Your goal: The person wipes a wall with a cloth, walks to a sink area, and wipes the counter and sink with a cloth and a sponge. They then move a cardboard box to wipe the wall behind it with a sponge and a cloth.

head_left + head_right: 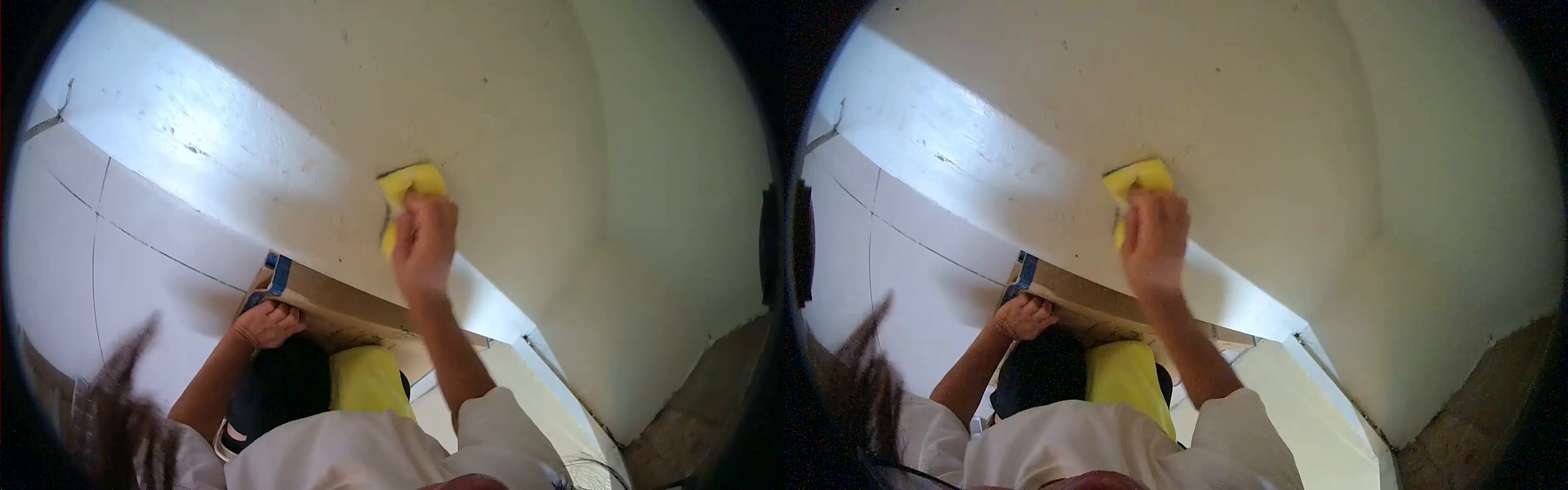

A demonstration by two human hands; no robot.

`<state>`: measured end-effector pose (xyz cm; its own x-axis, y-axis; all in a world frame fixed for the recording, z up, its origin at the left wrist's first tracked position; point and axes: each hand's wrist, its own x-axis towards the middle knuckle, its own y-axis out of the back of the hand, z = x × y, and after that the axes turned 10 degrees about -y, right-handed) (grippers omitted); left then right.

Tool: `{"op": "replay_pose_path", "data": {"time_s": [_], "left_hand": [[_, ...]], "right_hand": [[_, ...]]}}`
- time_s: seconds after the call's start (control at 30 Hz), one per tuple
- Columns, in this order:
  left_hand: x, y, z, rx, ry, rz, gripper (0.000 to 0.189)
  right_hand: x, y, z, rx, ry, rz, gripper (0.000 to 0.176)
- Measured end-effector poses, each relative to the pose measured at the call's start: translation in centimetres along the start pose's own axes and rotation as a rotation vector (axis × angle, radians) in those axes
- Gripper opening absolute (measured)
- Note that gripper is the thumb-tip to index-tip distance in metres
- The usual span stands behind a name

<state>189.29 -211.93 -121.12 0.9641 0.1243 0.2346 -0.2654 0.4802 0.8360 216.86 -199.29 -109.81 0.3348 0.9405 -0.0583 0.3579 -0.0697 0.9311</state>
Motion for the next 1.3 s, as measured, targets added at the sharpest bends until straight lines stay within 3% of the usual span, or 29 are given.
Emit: {"op": "replay_pose_path", "data": {"time_s": [0.07,0.1,0.2,0.27,0.37,0.5,0.57,0.67,0.73,0.87,0.93,0.97,1.03,1.1,1.13,1.17,1.23,1.27,1.3], "left_hand": [[0.4,0.6,0.1,-0.047,0.05,0.033,0.027],[0.4,0.7,0.1,-0.044,0.049,0.032,0.027],[0.4,0.9,-0.2,-0.012,0.039,-0.063,0.028],[0.6,1.0,-0.3,0.029,0.005,-0.068,0.025],[0.6,1.1,-0.2,0.012,0.035,-0.052,0.028],[0.4,1.0,-0.3,0.034,0.029,-0.023,0.026],[0.4,0.9,-0.2,-0.005,0.021,-0.006,0.025],[0.8,1.6,-0.4,0.02,0.015,0.016,0.024],[0.4,0.5,0.4,0.024,0.02,0.023,0.025],[0.3,0.6,0.0,0.035,0.016,0.006,0.025],[0.2,0.4,0.3,0.037,0.02,0.012,0.024],[0.3,0.7,0.1,0.019,0.019,-0.002,0.023],[0.6,1.4,-0.1,0.066,0.021,-0.069,0.021],[0.5,1.5,-0.2,0.011,0.006,-0.02,0.021],[0.8,2.3,-0.4,0.042,0.005,-0.014,0.021],[0.8,2.0,-0.4,0.038,0.002,-0.005,0.021],[0.8,1.7,-0.3,0.058,0.014,0.046,0.023],[0.7,1.4,-0.2,0.056,0.012,0.047,0.023],[0.5,1.1,0.0,0.079,0.015,0.073,0.024]], "right_hand": [[4.0,1.2,4.0,0.02,-0.016,0.05,0.017],[7.5,1.6,6.3,-0.05,-0.093,0.172,0.012],[8.5,2.4,5.4,-0.101,-0.153,0.204,0.011],[3.6,1.4,2.9,0.046,0.116,0.01,0.012],[5.9,1.7,4.0,0.09,0.114,-0.012,0.014],[8.2,2.4,4.0,0.095,-0.075,0.1,0.018],[4.2,1.3,2.8,0.087,0.132,0.025,0.017],[6.1,2.0,4.1,0.089,0.042,-0.115,0.016],[9.5,2.4,7.5,0.029,0.027,0.164,0.015],[10.7,5.0,17.4,-0.395,-0.114,0.388,0.015],[10.0,5.0,21.6,-0.309,-0.442,0.532,0.019],[11.4,4.9,19.7,-0.302,-0.427,0.551,0.019],[13.2,3.1,15.9,-0.613,-0.77,0.413,0.031],[16.8,-1.9,11.2,-0.54,-0.408,0.625,0.036],[19.5,-5.8,8.6,-0.683,-0.141,0.766,0.045],[21.5,-6.9,0.6,-0.377,-0.24,0.61,0.046],[25.9,-10.1,-10.9,-0.211,-0.118,0.748,0.041],[28.7,-11.2,-14.1,-0.052,0.032,0.709,0.024],[28.8,-8.7,-17.4,0.068,0.169,0.416,0.027]]}}
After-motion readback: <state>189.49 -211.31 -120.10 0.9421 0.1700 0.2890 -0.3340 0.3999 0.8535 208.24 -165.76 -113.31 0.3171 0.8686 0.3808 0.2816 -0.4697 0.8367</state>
